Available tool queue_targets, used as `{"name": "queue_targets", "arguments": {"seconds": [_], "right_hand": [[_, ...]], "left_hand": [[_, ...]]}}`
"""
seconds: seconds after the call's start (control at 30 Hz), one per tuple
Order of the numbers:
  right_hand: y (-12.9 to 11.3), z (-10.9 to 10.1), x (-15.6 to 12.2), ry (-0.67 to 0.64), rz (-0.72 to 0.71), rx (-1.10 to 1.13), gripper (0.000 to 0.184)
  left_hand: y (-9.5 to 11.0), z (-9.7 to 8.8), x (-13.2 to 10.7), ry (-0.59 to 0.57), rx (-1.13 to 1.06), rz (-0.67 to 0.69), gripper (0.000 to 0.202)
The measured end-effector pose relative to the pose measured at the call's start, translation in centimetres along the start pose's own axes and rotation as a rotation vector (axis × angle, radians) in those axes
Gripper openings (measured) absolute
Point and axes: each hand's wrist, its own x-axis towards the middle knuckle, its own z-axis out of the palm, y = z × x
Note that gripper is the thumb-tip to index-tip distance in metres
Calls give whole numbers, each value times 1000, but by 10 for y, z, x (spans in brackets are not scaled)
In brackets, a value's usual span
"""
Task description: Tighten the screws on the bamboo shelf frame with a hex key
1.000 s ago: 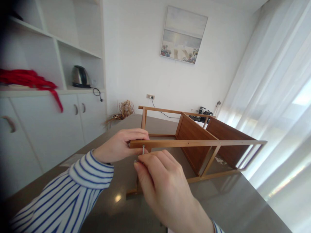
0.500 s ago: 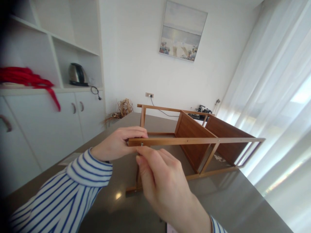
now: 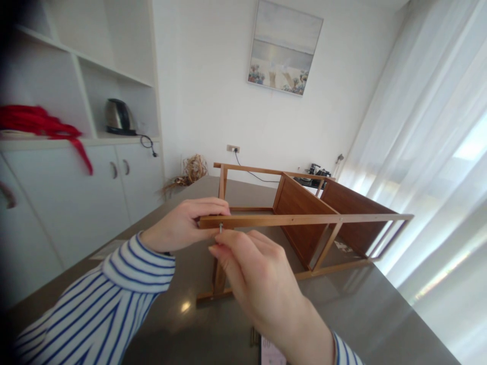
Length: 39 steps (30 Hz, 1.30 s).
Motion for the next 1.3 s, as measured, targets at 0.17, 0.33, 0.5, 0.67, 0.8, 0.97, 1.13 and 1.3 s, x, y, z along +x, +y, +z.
{"name": "queue_targets", "arguments": {"seconds": [0.17, 0.33, 0.5, 0.67, 0.8, 0.97, 1.13, 1.3], "right_hand": [[3, 1, 2, 15, -17, 4, 5], [5, 3, 2, 8, 6, 44, 6], [8, 0, 1, 1, -131, -51, 3], [6, -3, -1, 39, -324, -377, 4], [0, -1, -4, 59, -253, -384, 5], [-6, 7, -10, 74, -5, -196, 10], [-9, 13, -15, 79, 248, 26, 2], [-9, 19, -15, 28, 439, 265, 7]], "left_hand": [[-2, 0, 0, -7, 18, 0, 24], [-3, 1, -1, -1, 36, 0, 24], [-5, 1, -2, 6, 35, 16, 22], [-5, 2, -1, 0, 32, 20, 22], [-3, 1, -1, 6, 27, 19, 22], [-2, 1, -1, -4, 34, 18, 21], [-4, 1, -1, 17, 47, 30, 23], [-2, 1, -1, 23, 49, 27, 22]]}}
